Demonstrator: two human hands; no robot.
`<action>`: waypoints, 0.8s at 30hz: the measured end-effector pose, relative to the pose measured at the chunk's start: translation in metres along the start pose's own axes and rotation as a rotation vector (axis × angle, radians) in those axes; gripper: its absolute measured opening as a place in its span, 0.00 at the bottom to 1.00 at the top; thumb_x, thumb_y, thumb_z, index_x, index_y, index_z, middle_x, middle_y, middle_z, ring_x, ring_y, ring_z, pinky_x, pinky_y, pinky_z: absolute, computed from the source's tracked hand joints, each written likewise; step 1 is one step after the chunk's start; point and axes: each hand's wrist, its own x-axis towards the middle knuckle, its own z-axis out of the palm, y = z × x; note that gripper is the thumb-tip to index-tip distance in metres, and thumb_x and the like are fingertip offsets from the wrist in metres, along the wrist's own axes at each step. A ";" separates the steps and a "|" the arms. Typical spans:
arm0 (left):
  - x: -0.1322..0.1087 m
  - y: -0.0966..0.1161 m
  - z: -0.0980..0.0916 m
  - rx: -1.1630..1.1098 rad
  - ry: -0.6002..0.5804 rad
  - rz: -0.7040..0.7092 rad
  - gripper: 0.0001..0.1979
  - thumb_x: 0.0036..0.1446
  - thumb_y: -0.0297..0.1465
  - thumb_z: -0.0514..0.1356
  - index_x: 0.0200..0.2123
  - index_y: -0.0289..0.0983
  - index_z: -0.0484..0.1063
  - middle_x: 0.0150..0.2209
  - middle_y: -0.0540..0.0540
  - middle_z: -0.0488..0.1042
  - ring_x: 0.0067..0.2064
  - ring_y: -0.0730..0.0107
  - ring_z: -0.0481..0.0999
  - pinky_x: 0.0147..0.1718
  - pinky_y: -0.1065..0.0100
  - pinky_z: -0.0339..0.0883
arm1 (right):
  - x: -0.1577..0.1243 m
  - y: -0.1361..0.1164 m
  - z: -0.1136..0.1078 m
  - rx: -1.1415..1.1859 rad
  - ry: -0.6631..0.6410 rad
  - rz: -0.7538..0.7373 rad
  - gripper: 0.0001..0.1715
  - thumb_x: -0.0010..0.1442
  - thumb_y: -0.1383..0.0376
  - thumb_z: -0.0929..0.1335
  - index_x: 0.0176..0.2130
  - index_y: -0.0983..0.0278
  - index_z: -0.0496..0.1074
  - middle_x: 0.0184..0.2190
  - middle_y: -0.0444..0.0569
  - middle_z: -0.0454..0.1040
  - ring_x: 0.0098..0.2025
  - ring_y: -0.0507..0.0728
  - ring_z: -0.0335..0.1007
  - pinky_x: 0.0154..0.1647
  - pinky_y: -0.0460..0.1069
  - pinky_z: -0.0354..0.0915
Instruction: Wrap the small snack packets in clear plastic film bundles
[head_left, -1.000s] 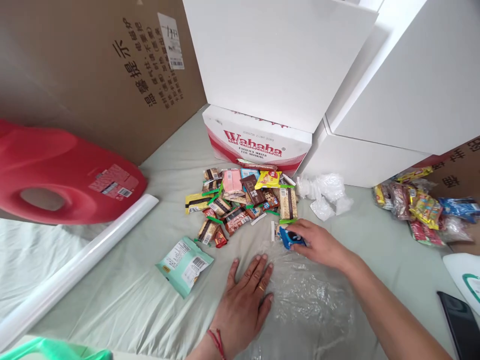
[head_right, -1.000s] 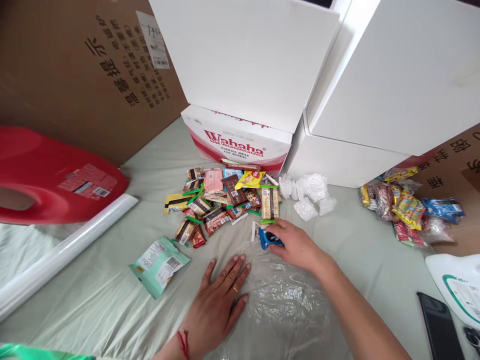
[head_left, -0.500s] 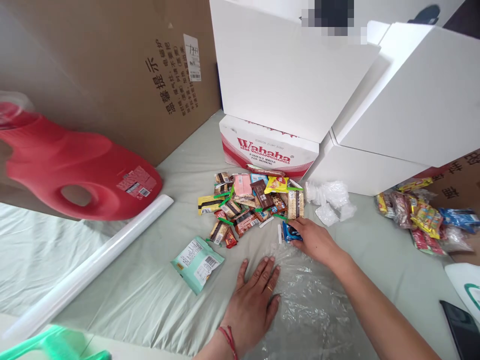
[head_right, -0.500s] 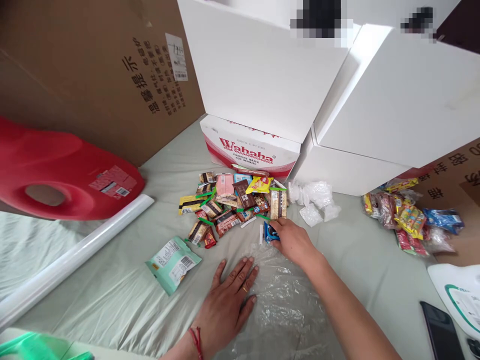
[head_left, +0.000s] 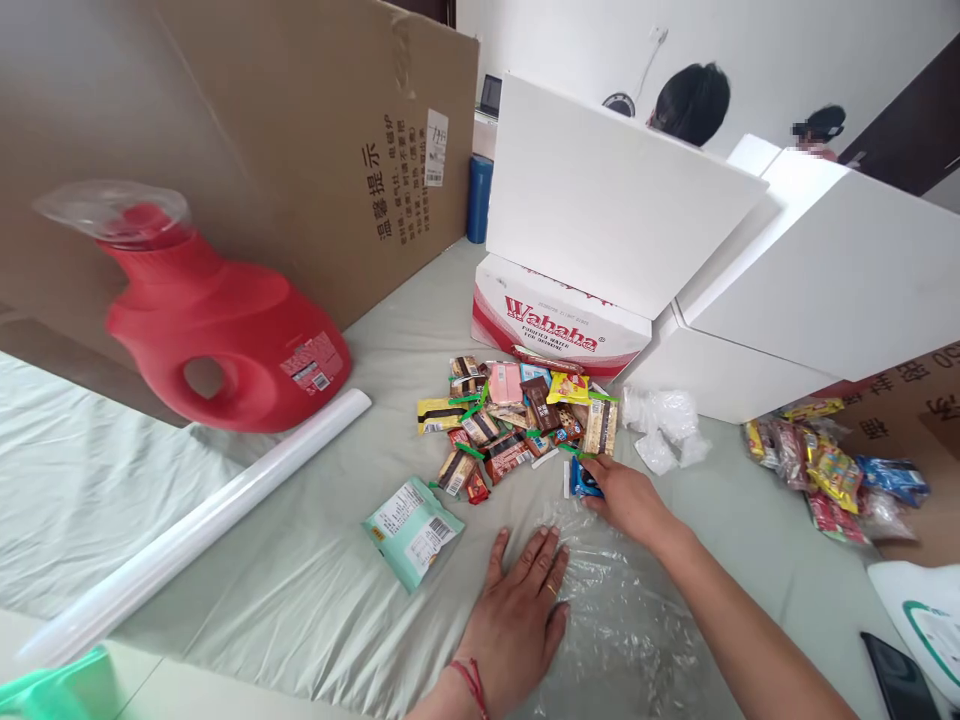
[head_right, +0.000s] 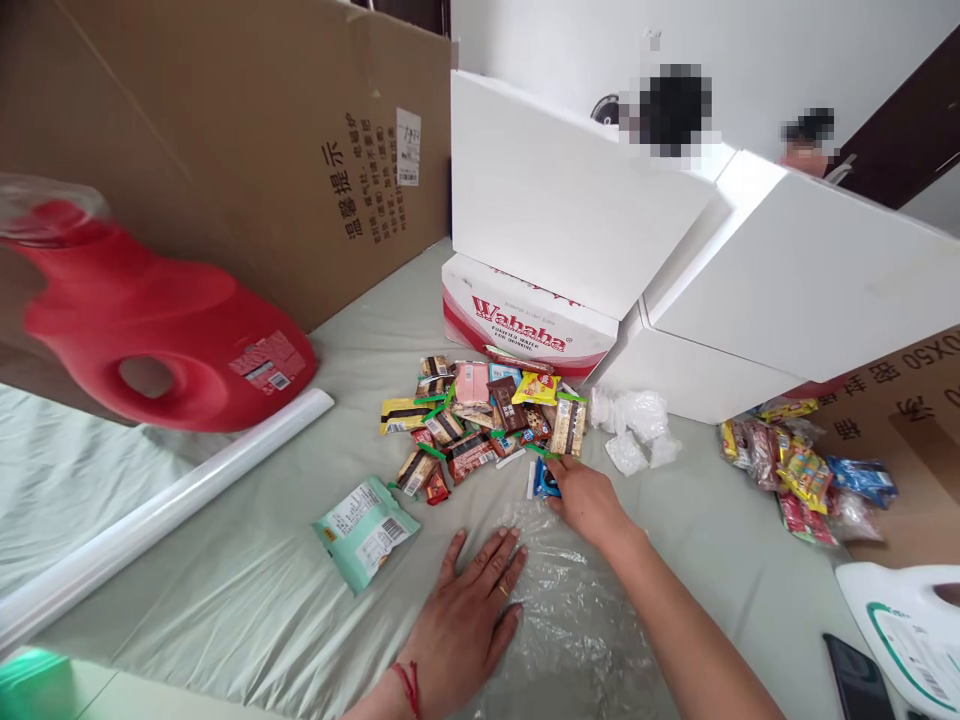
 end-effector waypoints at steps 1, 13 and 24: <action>0.000 0.000 0.000 -0.003 -0.003 -0.001 0.26 0.73 0.42 0.49 0.68 0.42 0.67 0.71 0.44 0.65 0.71 0.61 0.63 0.73 0.48 0.12 | 0.001 0.004 0.001 0.083 0.013 -0.009 0.31 0.60 0.66 0.72 0.62 0.62 0.71 0.54 0.57 0.78 0.50 0.65 0.78 0.47 0.53 0.69; 0.007 0.004 -0.010 -0.045 -0.193 -0.079 0.28 0.73 0.41 0.48 0.72 0.42 0.61 0.74 0.44 0.58 0.73 0.58 0.60 0.75 0.45 0.20 | -0.109 0.066 -0.059 1.029 0.406 0.152 0.33 0.55 0.47 0.77 0.55 0.60 0.77 0.44 0.51 0.81 0.41 0.58 0.76 0.40 0.50 0.74; 0.010 -0.004 -0.019 0.038 -0.278 -0.160 0.34 0.72 0.49 0.47 0.75 0.42 0.54 0.75 0.38 0.53 0.74 0.45 0.58 0.70 0.30 0.16 | -0.139 -0.001 0.007 0.312 0.010 0.087 0.26 0.67 0.60 0.68 0.62 0.61 0.69 0.53 0.55 0.75 0.50 0.64 0.76 0.49 0.56 0.70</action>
